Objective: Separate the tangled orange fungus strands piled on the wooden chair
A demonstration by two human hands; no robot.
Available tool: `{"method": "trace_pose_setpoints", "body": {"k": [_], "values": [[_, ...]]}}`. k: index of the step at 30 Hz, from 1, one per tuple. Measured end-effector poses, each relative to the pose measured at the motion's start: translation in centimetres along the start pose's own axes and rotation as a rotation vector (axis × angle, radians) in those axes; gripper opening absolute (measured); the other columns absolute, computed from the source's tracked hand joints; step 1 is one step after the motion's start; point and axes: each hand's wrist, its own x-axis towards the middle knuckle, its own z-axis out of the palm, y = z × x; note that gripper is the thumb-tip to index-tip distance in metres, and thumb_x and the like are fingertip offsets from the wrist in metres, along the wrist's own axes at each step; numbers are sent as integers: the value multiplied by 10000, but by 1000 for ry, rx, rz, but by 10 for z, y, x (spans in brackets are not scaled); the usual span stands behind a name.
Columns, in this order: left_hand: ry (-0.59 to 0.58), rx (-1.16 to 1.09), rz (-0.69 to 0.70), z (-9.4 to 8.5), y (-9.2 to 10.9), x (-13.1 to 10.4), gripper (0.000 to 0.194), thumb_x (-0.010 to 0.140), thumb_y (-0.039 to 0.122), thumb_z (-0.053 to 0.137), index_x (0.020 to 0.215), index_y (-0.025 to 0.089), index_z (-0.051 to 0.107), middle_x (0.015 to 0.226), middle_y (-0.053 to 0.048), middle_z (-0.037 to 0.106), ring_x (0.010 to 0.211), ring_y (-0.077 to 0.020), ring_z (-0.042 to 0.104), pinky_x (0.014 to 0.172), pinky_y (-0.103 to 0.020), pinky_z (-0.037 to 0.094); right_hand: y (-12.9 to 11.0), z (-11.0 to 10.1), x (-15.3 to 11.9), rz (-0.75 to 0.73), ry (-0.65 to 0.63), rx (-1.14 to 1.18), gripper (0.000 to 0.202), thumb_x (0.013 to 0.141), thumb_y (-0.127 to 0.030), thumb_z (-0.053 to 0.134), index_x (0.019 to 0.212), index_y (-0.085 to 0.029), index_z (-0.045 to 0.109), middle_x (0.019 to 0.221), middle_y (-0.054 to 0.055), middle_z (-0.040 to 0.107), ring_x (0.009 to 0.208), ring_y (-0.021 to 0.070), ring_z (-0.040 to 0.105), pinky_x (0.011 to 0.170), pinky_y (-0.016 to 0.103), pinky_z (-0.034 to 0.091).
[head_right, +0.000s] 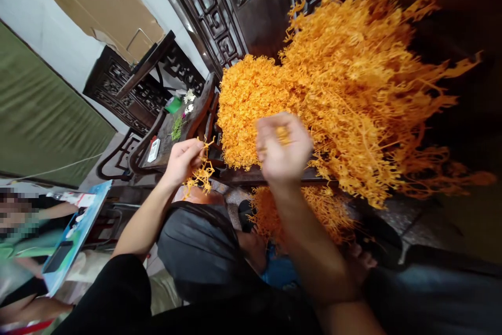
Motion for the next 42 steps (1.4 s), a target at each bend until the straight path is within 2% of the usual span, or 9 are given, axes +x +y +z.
{"method": "trace_pose_setpoints", "body": {"k": [2,5,9,14,18,23,29,36,42], "values": [[63,-127,-1,0,1,2,464,853,524,719,624,173,521,444,87,313,388,-45,235,404,-195,175,-13,-5,4,20,99,74,210,901,-413,719,880,-245,596,914,32,666,561,89,556,377,215,299],[139,-224,25,2,6,4,404,827,523,743,701,176,578,455,80,369,370,-50,280,380,-183,208,-27,-6,2,90,-192,-15,169,911,-384,718,921,-234,639,1136,65,710,635,106,636,423,236,385],[196,-259,87,8,14,5,373,849,507,726,728,182,589,454,70,421,347,-53,299,357,-182,213,-14,5,-10,196,-619,-234,211,917,-359,688,1046,-217,776,1004,70,766,679,150,670,581,294,510],[242,-321,129,15,16,4,400,826,518,757,723,182,568,465,78,406,370,-47,311,381,-173,250,21,22,-26,352,-820,-280,310,839,-426,743,1020,-181,800,747,44,730,653,166,652,574,279,480],[280,-404,142,13,19,4,445,794,537,797,725,183,536,480,106,316,381,-32,265,391,-162,239,39,22,-30,521,-594,-33,353,844,-526,722,839,-174,701,514,-44,522,413,76,421,404,217,289],[518,-519,260,-9,22,8,407,869,493,748,752,196,495,507,120,270,357,-26,195,359,-168,195,44,4,-9,552,-135,98,381,724,-494,840,815,-180,644,666,-3,632,448,77,519,351,180,279],[465,-467,250,-5,19,9,430,844,527,769,735,186,531,515,105,272,380,-20,234,366,-153,190,41,8,-18,580,-411,30,335,771,-423,810,933,-145,718,950,117,773,535,130,665,347,184,307],[434,-389,259,4,17,4,445,809,534,798,707,174,557,513,95,316,394,-22,262,362,-144,206,36,8,-22,617,-720,-8,489,838,-506,758,1203,-181,761,525,-44,546,418,77,419,390,216,256],[430,-439,147,0,12,10,444,820,526,783,707,181,528,489,108,283,376,-32,269,370,-160,231,10,28,-39,146,-782,-304,222,914,-329,675,774,-173,747,783,28,745,733,147,655,696,274,457]]}}
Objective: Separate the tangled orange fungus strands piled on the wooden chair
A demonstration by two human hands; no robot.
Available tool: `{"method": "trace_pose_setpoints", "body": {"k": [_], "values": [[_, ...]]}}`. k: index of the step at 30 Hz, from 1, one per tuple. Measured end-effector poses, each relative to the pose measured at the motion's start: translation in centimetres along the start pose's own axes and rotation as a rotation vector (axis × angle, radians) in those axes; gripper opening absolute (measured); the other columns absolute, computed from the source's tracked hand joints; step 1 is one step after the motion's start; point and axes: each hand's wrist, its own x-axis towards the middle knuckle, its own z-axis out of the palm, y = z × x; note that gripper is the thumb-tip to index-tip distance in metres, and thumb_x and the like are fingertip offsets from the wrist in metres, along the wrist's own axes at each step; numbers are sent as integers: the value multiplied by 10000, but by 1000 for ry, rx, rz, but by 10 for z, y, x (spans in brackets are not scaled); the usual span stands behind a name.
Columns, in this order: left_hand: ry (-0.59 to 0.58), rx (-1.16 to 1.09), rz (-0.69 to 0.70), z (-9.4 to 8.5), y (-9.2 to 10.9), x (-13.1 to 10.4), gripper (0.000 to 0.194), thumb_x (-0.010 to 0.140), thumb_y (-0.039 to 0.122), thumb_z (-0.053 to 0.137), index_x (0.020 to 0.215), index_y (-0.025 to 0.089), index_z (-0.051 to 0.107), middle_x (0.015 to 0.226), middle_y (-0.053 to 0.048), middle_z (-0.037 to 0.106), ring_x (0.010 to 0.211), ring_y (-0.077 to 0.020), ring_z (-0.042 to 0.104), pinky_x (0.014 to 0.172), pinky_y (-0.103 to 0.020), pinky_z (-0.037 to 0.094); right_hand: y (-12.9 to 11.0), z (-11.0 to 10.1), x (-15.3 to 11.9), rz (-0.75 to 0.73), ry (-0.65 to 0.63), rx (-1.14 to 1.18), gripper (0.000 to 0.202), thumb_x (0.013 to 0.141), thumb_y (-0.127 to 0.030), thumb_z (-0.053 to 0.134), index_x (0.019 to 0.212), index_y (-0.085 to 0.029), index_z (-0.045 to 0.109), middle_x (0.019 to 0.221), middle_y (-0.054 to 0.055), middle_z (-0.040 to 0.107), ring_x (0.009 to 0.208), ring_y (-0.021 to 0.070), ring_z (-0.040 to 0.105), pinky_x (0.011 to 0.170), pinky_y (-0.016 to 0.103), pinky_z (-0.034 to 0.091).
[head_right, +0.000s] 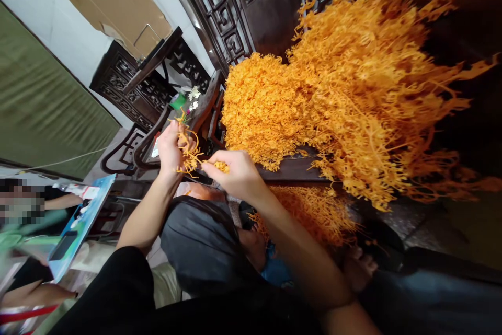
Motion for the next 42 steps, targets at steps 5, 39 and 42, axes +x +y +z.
{"method": "trace_pose_setpoints", "body": {"k": [5,39,42], "values": [[115,-79,-52,0,5,13,405,917,470,687,708,196,476,465,118,263,347,-42,254,371,-177,249,-24,8,-8,-113,-15,-127,243,928,-272,637,707,-175,660,706,8,708,663,134,629,680,278,426],[407,268,698,-9,27,38,430,962,589,572,767,214,489,507,100,309,412,-62,326,442,-222,261,-56,-18,-20,148,-538,97,246,853,-308,697,660,-163,652,635,-6,655,592,98,578,561,210,423],[519,228,686,-21,32,53,471,965,627,534,750,215,460,507,108,278,413,-58,294,440,-227,241,-62,-29,-29,216,-814,230,232,844,-358,724,713,-168,704,605,-7,675,494,98,588,470,199,420]]}}
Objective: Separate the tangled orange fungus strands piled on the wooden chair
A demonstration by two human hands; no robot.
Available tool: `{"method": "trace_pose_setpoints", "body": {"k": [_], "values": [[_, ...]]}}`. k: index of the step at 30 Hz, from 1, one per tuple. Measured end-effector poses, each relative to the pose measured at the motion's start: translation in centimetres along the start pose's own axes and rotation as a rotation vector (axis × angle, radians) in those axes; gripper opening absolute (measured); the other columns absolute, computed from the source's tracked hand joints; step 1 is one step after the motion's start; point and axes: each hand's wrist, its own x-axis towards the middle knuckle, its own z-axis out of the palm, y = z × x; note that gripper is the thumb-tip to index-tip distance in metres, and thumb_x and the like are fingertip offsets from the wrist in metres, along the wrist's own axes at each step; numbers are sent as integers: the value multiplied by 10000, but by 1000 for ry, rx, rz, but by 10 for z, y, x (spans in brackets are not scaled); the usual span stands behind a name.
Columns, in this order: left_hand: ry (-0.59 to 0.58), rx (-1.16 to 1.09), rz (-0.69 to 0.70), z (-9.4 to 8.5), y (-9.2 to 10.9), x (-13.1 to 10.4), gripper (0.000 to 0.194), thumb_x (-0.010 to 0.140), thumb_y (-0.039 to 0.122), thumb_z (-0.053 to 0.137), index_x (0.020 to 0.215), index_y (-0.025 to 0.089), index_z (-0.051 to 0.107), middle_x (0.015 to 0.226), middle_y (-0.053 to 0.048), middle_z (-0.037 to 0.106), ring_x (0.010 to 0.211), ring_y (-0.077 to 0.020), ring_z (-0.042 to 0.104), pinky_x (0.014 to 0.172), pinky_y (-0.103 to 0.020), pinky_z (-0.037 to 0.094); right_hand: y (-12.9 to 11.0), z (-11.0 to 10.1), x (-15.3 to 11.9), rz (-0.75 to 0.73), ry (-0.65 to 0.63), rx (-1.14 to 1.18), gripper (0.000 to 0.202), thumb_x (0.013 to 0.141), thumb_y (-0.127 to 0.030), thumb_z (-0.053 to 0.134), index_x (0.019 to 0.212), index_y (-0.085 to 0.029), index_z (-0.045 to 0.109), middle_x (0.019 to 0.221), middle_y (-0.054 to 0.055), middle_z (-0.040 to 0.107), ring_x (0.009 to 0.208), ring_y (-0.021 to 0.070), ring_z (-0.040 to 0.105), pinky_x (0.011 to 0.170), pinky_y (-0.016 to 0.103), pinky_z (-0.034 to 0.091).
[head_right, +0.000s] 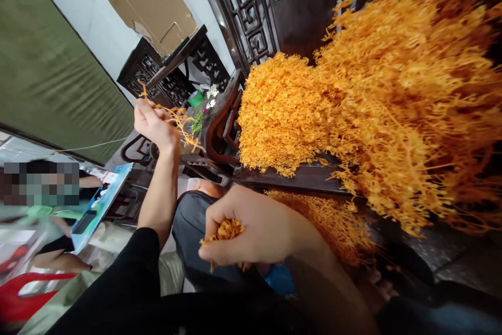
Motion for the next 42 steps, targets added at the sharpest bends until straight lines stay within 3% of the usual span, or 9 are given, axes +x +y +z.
{"method": "trace_pose_setpoints", "body": {"k": [7,13,18,21,27,31,33,36,42], "values": [[-206,-218,-440,-6,0,-13,516,841,673,687,773,221,449,506,134,210,391,-44,202,410,-225,205,20,-21,9,8,600,-173,343,849,-238,692,1172,-182,792,1003,44,805,847,195,764,750,277,613],[-304,-239,-559,1,12,-40,505,845,634,712,750,219,441,504,127,222,388,-46,234,418,-223,241,44,-4,40,-382,838,-558,513,923,-328,716,1413,-188,653,1200,74,760,1048,199,727,969,309,558],[-384,-176,-544,7,16,-54,515,843,684,676,767,221,464,507,126,232,393,-55,217,412,-232,233,50,9,52,-419,828,-676,291,998,-349,598,1163,-186,773,977,89,752,877,189,705,830,313,536],[-323,-100,-331,5,16,-52,514,872,700,622,769,220,472,494,123,244,395,-60,233,423,-228,237,45,10,48,-371,757,-476,211,966,-289,604,887,-168,758,904,83,747,855,180,692,829,305,522],[-50,279,367,-15,7,-15,441,995,572,511,808,180,589,534,68,463,462,-79,424,541,-231,338,30,21,41,68,167,206,234,797,-354,733,684,-169,645,575,-22,626,468,92,523,453,211,404],[-58,438,375,-27,2,12,391,1036,437,471,789,171,615,554,48,494,496,-93,457,568,-231,342,22,34,34,155,-59,70,125,736,-317,762,726,-201,718,611,-25,661,489,100,559,434,193,396],[-208,483,346,-30,2,7,367,1035,389,475,783,171,630,576,35,529,509,-96,472,570,-230,345,24,28,26,125,46,54,79,764,-281,737,762,-202,729,680,-1,711,569,118,621,501,203,465],[-684,556,371,-32,10,-22,300,1016,324,505,813,173,667,644,9,618,551,-101,536,595,-235,363,31,-4,3,12,300,168,109,824,-278,725,807,-179,681,869,71,773,582,113,641,502,217,492],[-1458,563,488,-32,33,-74,331,1039,315,445,796,182,626,646,-1,658,539,-122,584,530,-284,294,20,-78,-19,-94,1005,233,291,744,-277,769,765,-231,483,638,-28,635,383,70,436,343,175,206]]}}
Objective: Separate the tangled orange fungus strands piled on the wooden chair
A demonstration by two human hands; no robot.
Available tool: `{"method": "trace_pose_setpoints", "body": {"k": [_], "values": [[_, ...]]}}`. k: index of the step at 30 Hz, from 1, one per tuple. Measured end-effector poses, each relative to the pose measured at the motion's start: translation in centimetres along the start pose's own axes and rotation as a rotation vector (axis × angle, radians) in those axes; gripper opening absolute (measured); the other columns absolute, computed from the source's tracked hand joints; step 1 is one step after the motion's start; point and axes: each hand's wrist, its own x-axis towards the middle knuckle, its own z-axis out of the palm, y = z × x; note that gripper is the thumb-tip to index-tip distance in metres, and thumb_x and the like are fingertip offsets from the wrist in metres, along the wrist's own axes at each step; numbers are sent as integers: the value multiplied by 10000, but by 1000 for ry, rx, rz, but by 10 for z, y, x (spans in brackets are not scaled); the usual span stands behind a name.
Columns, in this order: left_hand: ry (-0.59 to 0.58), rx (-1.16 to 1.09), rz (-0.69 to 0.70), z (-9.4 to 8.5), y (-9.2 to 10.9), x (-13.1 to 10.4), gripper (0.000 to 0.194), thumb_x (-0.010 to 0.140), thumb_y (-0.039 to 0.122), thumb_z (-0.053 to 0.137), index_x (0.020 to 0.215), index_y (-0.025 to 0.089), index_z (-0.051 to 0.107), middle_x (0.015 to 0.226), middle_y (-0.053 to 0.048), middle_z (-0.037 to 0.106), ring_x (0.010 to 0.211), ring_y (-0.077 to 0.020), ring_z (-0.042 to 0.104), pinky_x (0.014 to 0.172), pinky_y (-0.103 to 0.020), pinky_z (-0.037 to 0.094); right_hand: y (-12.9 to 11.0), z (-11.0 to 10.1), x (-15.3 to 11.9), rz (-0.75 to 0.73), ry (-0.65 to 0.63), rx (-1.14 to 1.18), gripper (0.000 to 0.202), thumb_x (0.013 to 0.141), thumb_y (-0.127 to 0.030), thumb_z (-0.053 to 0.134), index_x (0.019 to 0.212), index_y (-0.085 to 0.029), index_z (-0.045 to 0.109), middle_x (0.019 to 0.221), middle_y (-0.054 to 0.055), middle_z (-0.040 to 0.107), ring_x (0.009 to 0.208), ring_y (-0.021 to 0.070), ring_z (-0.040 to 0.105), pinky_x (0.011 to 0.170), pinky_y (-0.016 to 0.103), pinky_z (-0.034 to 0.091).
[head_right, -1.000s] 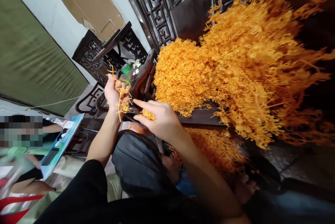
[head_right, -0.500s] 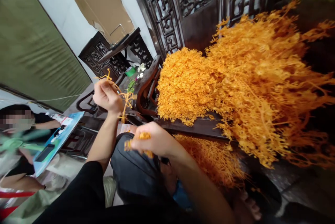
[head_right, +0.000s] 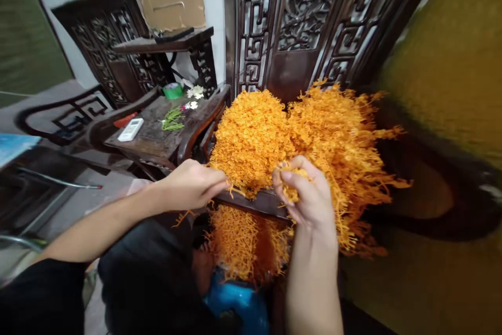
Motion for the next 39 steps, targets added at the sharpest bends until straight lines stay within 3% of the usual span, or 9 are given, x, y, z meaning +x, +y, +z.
{"method": "trace_pose_setpoints", "body": {"k": [9,14,17,21,25,27,33,36,39], "values": [[-254,-166,324,47,20,-14,68,817,202,707,798,184,643,638,-31,691,506,-199,641,405,-324,260,-2,26,75,-97,105,-407,385,772,-362,698,1128,-244,612,689,-27,562,478,104,446,419,242,257],[-478,-220,340,43,30,-17,18,814,152,693,818,168,701,660,-68,717,535,-229,676,360,-332,260,7,42,176,-252,188,-636,358,830,-523,645,962,-195,597,751,10,563,570,132,526,510,271,411],[-492,-242,338,40,28,-18,67,826,155,682,771,168,718,613,-72,703,482,-223,639,353,-331,257,22,47,249,-408,270,-1257,458,955,-578,429,1075,-172,603,990,130,642,866,220,645,782,360,540],[-394,-292,344,45,21,-15,125,849,200,651,804,154,758,539,-87,668,424,-234,586,362,-337,259,56,43,308,-427,120,-1557,531,940,-487,510,1285,-97,610,1471,255,481,1348,353,469,1185,500,327],[-391,-291,369,51,13,-12,128,818,183,646,835,157,770,543,-101,672,411,-238,584,357,-339,255,92,28,329,-255,-113,-1804,763,989,-543,403,1595,-84,343,1711,189,195,1575,411,117,1250,646,-29],[-370,-302,375,50,10,-11,75,786,179,682,795,165,755,526,-86,658,392,-228,571,346,-336,237,101,23,335,-164,-151,-1806,817,1011,-567,324,1651,-75,197,1739,160,39,1604,388,-28,1236,648,-107],[-440,-269,337,41,-4,-7,91,793,120,686,866,138,739,638,-97,719,517,-229,680,355,-317,283,74,23,353,-88,-178,-1699,750,1027,-449,217,1675,-101,68,1722,162,150,1612,331,105,1260,612,167],[-400,-234,331,43,-12,-4,112,839,90,639,905,122,725,719,-100,744,621,-240,728,401,-319,364,36,21,353,-255,-80,-1574,798,962,-242,277,1671,-141,-74,1733,122,141,1610,232,168,1263,521,264],[-358,-229,323,49,-20,0,134,838,59,625,911,133,710,740,-84,743,647,-249,736,443,-318,423,-4,18,326,-519,60,-1319,809,908,-209,403,1665,-160,119,1667,150,342,1546,249,350,1223,506,364]]}}
